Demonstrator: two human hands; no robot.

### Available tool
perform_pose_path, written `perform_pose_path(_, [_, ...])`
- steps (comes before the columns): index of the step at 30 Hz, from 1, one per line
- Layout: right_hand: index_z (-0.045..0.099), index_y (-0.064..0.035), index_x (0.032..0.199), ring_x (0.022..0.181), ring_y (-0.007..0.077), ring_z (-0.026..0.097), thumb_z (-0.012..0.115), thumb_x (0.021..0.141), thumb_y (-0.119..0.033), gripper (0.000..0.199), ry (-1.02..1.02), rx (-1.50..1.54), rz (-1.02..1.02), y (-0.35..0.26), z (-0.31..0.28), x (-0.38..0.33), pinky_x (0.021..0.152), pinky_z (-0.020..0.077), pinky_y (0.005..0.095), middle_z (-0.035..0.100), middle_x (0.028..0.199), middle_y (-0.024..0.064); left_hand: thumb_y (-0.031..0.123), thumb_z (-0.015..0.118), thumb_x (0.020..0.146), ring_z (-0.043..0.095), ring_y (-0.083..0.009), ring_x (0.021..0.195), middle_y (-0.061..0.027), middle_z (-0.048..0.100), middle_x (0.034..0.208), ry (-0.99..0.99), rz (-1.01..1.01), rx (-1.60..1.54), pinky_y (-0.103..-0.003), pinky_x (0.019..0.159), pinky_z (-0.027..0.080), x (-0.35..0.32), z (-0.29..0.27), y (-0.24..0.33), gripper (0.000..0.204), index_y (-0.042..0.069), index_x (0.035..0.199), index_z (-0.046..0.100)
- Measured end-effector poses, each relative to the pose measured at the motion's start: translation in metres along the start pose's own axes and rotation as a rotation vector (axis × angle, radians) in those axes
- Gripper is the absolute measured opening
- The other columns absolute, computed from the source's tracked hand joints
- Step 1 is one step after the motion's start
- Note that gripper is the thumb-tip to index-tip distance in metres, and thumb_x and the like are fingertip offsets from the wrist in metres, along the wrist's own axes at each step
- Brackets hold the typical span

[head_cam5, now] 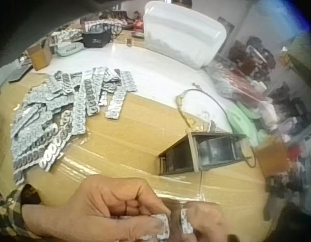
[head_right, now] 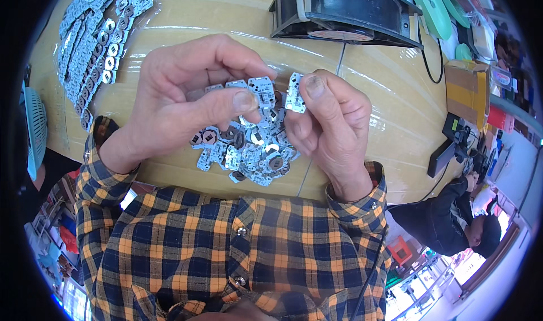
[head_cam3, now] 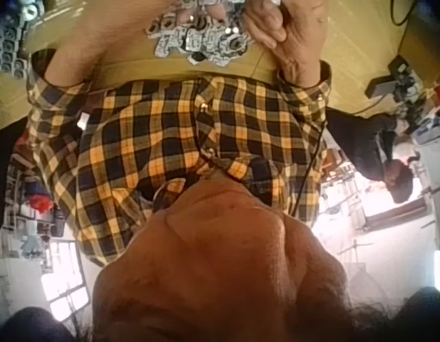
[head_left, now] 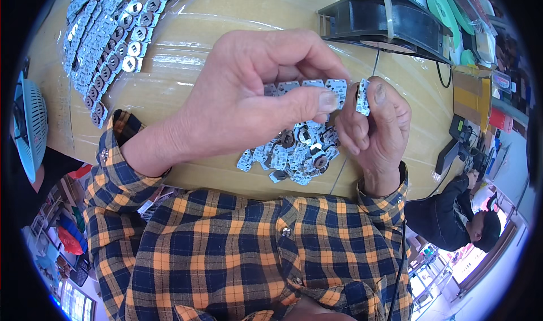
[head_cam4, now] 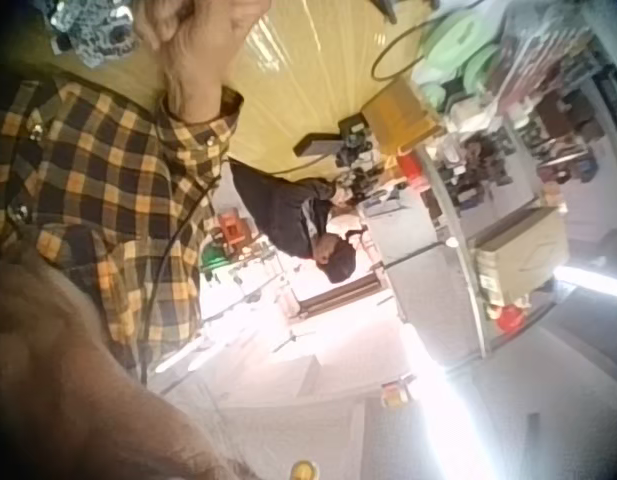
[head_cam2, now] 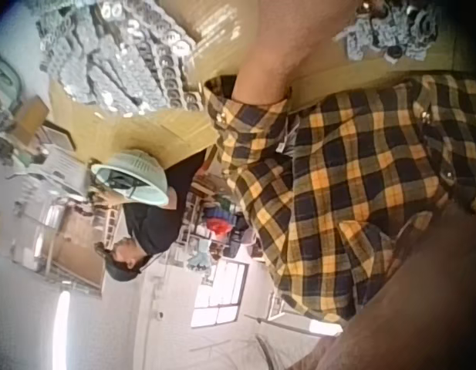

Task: Assembling small electronic components on a workbench in an industrial setting.

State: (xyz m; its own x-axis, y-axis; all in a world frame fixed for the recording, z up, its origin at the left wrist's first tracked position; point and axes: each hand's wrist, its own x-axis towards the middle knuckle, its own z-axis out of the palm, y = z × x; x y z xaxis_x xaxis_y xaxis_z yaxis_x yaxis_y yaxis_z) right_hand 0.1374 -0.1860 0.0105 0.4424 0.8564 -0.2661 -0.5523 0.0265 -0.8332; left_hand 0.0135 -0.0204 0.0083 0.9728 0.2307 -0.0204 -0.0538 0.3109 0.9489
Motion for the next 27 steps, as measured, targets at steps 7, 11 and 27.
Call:
perform_pose_path(7, [0.049, -0.002, 0.077, 0.042, 0.005, 0.036, 0.046, 0.103, -0.022, 0.032, 0.158, -0.426, -0.146, 0.005, 0.004, -0.001, 0.039, 0.0299, 0.0202, 0.047, 0.058, 0.0018, -0.01, 0.067, 0.076, 0.064, -0.0171, 0.071, -0.0102, 0.066, 0.083, 0.064, 0.516, 0.618, -0.027, 0.059, 0.048, 0.008, -0.004, -0.009, 0.031, -0.001, 0.105, 0.067])
perform_pose_path(11, [0.061, 0.0005, 0.081, 0.048, 0.002, 0.042, 0.056, 0.099, -0.019, 0.027, 0.176, -0.485, -0.145, 0.005, 0.004, -0.004, 0.044, 0.03, 0.0181, 0.053, 0.059, -0.0016, -0.009, 0.066, 0.076, 0.064, -0.0194, 0.069, -0.0107, 0.066, 0.082, 0.117, 0.574, 0.697, -0.027, 0.058, 0.048, 0.007, -0.002, -0.01, 0.03, 0.0, 0.105, 0.067])
perform_pose_path(27, [0.062, 0.0012, 0.083, 0.049, 0.0027, 0.044, 0.055, 0.099, -0.017, 0.026, 0.167, -0.425, -0.154, 0.004, 0.002, -0.001, 0.045, 0.0317, 0.019, 0.054, 0.061, -0.0001, -0.013, 0.066, 0.076, 0.064, -0.0223, 0.069, -0.0131, 0.065, 0.084, 0.155, 0.609, 0.692, -0.029, 0.056, 0.048, 0.005, 0.003, -0.013, 0.031, -0.001, 0.104, 0.065])
